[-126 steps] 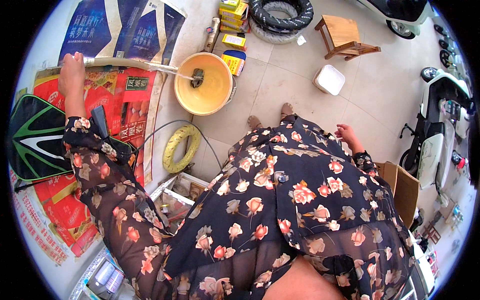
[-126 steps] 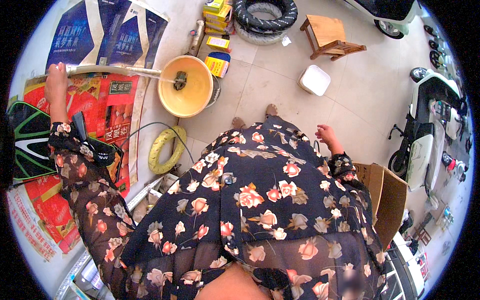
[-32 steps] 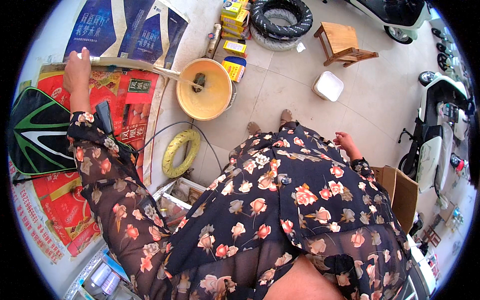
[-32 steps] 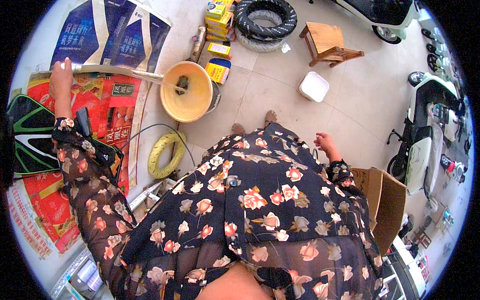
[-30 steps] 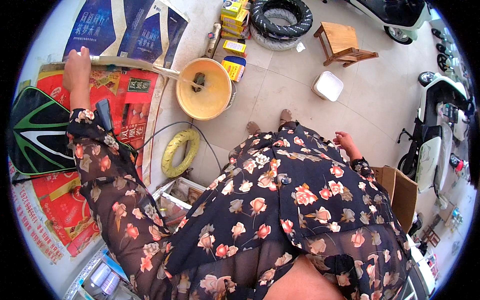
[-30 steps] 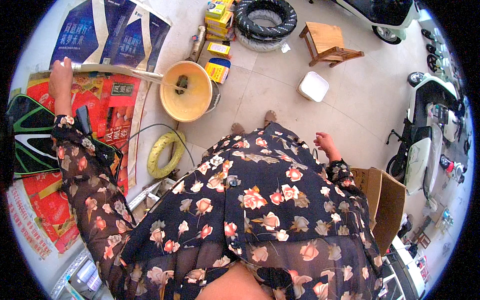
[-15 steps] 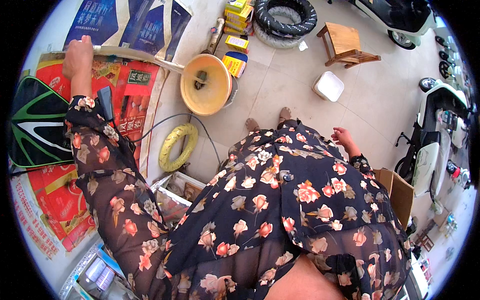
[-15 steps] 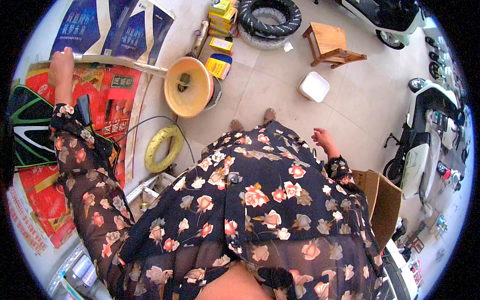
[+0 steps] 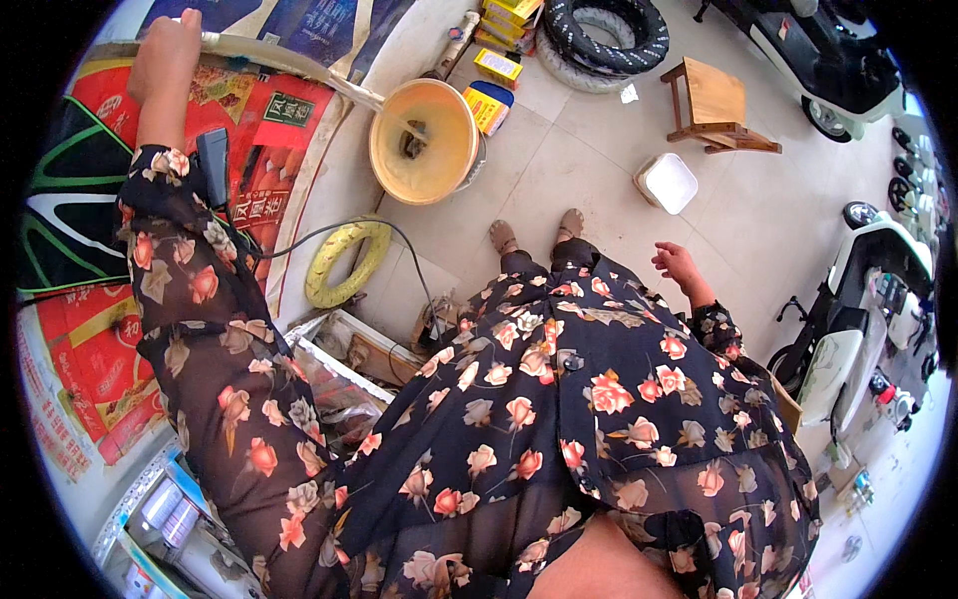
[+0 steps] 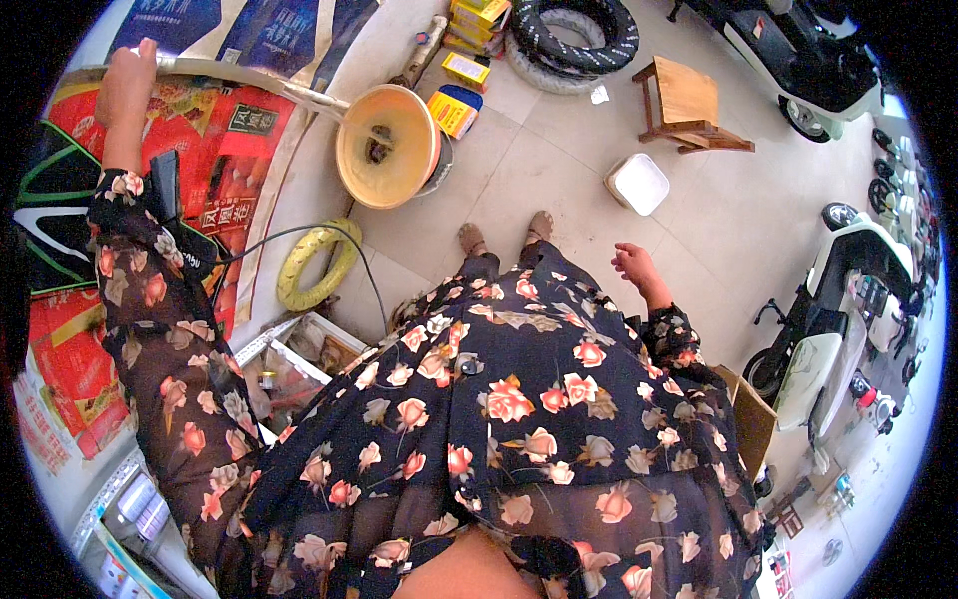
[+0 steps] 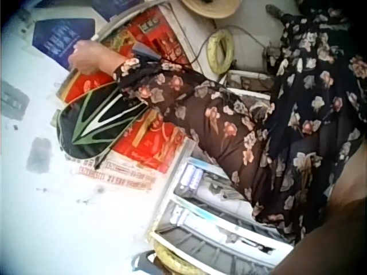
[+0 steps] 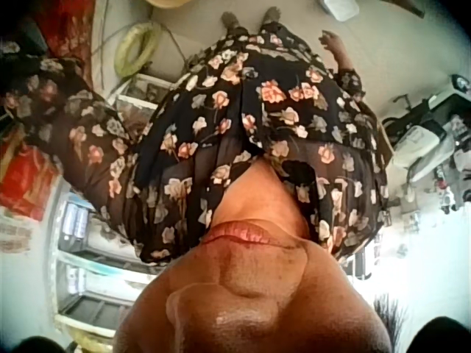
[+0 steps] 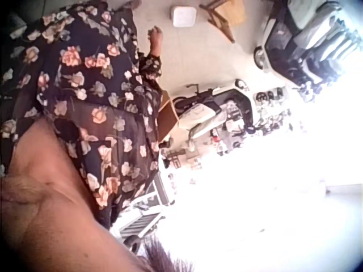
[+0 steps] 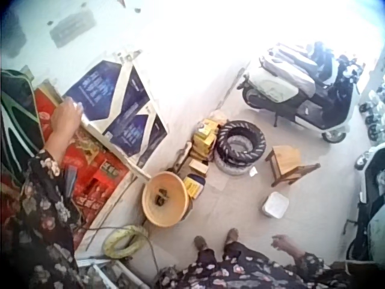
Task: The person cleans scooters by wringing out a cloth in a bucket of water and wiping the handlebars and front panels of several electric scooters.
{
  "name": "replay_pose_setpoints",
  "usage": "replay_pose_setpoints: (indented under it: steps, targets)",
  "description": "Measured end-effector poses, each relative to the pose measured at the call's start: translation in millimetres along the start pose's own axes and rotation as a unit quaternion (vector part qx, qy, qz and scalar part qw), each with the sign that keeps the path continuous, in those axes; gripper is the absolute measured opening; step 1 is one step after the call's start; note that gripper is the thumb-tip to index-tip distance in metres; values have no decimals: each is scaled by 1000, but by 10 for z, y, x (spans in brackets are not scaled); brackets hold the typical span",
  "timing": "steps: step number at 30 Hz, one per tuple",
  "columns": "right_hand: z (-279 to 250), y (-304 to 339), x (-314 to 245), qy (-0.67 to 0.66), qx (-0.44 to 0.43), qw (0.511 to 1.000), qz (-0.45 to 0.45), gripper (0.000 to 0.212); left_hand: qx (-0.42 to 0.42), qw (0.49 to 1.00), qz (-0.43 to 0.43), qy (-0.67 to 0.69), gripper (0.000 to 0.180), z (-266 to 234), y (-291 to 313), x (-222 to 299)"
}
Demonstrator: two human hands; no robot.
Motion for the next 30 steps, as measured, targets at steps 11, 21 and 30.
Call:
replay_pose_setpoints:
  steps: [11,21,30]
  targets:
    - [-12,5,284,-8,18,999,29,35,0,1000,10,-6,60,72,-47,-97]
    - [-123,-37,511,-19,29,998,46,36,53,982,161,78,49,310,-172,-243]
    - [-137,2,212,-41,29,999,12,35,3,966,206,154,68,333,-226,-306]
Point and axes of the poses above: each hand's wrist, its own y-axis away from the middle knuckle, its own z-axis out of the palm, x = y × z, the point moved 9 cm from there along -y, towards the middle knuckle, and after that the axes turned 1 degree about y, right-handed, at the moved point
